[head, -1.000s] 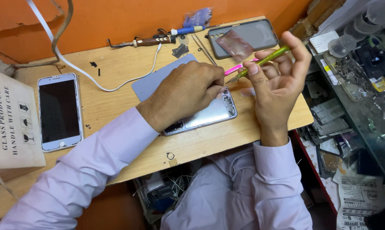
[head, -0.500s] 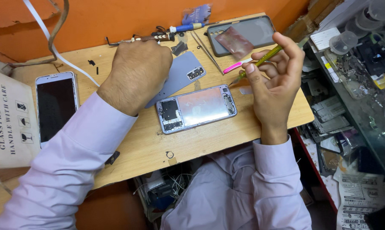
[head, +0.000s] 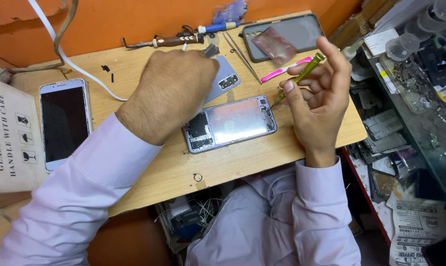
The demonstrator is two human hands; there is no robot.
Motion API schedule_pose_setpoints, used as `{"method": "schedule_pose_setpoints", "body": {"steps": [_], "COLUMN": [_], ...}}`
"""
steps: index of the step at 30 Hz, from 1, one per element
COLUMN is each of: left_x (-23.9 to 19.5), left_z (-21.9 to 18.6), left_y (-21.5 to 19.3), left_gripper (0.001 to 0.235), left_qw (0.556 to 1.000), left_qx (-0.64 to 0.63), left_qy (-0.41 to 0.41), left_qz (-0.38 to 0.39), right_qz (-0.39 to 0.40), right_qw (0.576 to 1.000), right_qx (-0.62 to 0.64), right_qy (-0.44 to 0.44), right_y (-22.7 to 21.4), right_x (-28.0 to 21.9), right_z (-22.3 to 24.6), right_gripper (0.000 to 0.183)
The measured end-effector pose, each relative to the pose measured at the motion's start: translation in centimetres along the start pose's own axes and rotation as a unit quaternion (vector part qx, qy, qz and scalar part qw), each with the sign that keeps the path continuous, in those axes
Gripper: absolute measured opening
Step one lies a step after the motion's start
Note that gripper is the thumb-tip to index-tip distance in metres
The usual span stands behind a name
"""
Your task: The person removes the back cover of a smartphone, disconnects internal components, and cleans the interior with a cloth. The person uses a prying tool and a screwdriver to open the device and manipulate internal parts.
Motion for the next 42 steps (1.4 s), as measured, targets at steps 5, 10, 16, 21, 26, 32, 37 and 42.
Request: {"method": "schedule_pose_setpoints", "body": {"steps": [5, 10, 16, 21, 26, 32, 37, 42], "left_x": [-0.1, -0.6, -1.8, -2.5, -2.5, -2.6, -2.4, -1.9], "left_z": [-4.7, -13.1, -16.9, -16.7, -16.8, -16.8, -16.3, -16.1], "left_y": [-0.4, 1.2, 4.4, 5.7, 5.8, 6.2, 5.7, 5.4], "left_gripper": [0.02, 0.054, 0.082, 0.06, 0.059, 0.06, 0.067, 0.058], "left_qw": [0.992, 0.981, 0.98, 0.955, 0.956, 0.955, 0.974, 0.974], "left_qx": [-0.067, -0.161, 0.175, 0.289, 0.284, 0.284, 0.201, 0.194], "left_qy": [0.086, 0.1, 0.095, 0.067, 0.065, 0.076, 0.099, 0.102], "left_qz": [-0.056, 0.031, 0.0, -0.027, -0.026, -0.025, -0.025, -0.059], "right_qz": [-0.085, -0.11, -0.064, -0.01, 0.034, -0.002, -0.187, -0.193], "right_qw": [0.991, 0.983, 0.956, 0.92, 0.893, 0.878, 0.93, 0.93], "right_qx": [0.094, -0.117, -0.278, -0.387, -0.437, -0.43, -0.3, -0.31], "right_qy": [0.047, -0.085, -0.066, -0.067, -0.103, -0.211, -0.102, -0.031], "right_y": [-0.2, 0.0, 0.8, 1.8, 3.2, 3.8, 0.6, -3.7], "right_x": [0.2, 0.3, 1.2, 2.6, 4.6, 3.8, -5.8, -17.5], "right_z": [0.0, 0.5, 1.5, 2.7, 2.4, 2.4, 2.5, -0.8], "right_gripper": [0.055, 0.034, 0.027, 0.015, 0.013, 0.015, 0.01, 0.007]}}
Point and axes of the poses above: each hand's wrist, its own x-axis towards the middle knuckle, its own y-axis out of the palm, z = x × y, the point moved 2 cm from there along x, towards the middle knuckle, and after that the axes turned 15 degrees about y, right-handed, at the moved point
